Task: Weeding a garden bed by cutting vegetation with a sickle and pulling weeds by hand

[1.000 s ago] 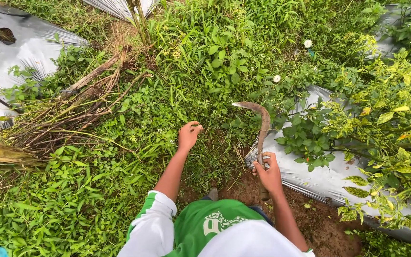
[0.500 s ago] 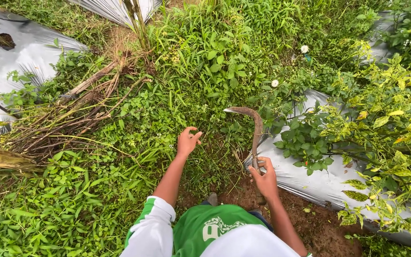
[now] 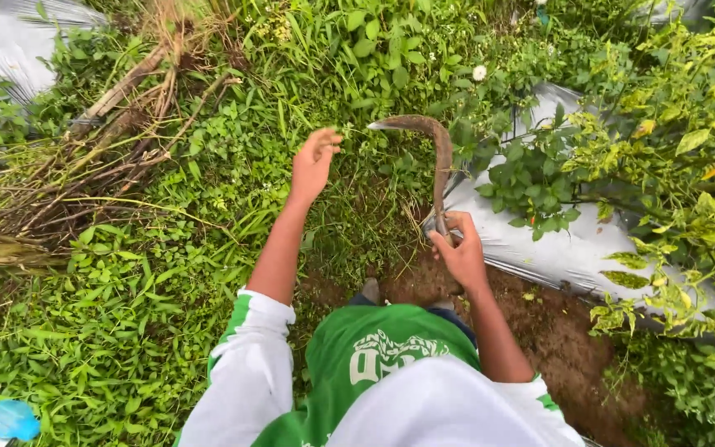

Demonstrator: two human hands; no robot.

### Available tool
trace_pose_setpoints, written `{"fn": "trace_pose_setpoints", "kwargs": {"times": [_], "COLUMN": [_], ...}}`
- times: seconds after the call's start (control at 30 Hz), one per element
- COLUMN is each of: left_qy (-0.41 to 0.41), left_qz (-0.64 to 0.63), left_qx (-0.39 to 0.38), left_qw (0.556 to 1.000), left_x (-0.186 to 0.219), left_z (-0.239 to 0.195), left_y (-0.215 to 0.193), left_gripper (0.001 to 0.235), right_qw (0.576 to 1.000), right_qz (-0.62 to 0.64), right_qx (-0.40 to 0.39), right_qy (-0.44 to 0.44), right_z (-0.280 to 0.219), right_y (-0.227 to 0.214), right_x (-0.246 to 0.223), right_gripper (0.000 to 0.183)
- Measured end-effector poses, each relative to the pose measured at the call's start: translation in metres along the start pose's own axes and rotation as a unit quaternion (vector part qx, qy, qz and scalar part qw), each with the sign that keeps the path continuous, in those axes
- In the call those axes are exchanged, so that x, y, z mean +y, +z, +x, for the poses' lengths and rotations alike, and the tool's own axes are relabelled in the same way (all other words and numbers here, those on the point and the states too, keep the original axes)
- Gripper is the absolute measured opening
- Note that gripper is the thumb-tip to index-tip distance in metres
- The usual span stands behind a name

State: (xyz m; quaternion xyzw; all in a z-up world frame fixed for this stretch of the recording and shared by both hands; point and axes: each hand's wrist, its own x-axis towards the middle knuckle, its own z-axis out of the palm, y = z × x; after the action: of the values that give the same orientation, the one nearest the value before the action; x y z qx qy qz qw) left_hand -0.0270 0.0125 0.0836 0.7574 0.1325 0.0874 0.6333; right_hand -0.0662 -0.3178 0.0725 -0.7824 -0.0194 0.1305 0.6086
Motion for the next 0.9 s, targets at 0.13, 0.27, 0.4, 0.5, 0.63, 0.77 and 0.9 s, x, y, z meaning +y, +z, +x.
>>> {"fn": "trace_pose_setpoints", "kwargs": {"times": [0.13,0.27,0.4,0.5,0.63,0.77,0.9], "left_qy": [0.124,0.296,0.301,0.322,0.298,0.262,0.262], "left_qz": [0.076,0.174,0.206,0.293,0.361,0.386,0.397], "left_qx": [0.058,0.108,0.088,0.124,0.134,0.113,0.109], "left_qw": [0.988,0.933,0.927,0.892,0.874,0.877,0.873], "left_x": [0.004,0.0,0.008,-0.013,-0.011,-0.015,-0.023], "left_z": [0.005,-0.005,-0.028,-0.025,-0.03,-0.031,-0.03], "left_y": [0.014,0.044,0.07,0.085,0.091,0.095,0.098], "left_gripper": [0.041,0.052,0.073,0.081,0.085,0.088,0.089], "right_qw": [1.0,1.0,0.999,0.999,0.998,0.998,0.997], "right_qz": [-0.004,-0.009,-0.023,-0.03,-0.046,-0.059,-0.076], "right_qx": [-0.012,-0.014,-0.022,-0.026,-0.032,-0.026,-0.028], "right_qy": [-0.009,-0.017,-0.012,-0.021,-0.009,0.0,0.014], "right_z": [-0.006,-0.009,-0.008,-0.005,-0.005,-0.008,-0.009], "right_y": [0.001,0.006,0.007,0.009,0.01,0.015,0.018], "right_x": [-0.014,-0.029,-0.02,-0.012,-0.011,-0.012,-0.008], "right_gripper": [0.041,0.042,0.043,0.04,0.04,0.041,0.04]}}
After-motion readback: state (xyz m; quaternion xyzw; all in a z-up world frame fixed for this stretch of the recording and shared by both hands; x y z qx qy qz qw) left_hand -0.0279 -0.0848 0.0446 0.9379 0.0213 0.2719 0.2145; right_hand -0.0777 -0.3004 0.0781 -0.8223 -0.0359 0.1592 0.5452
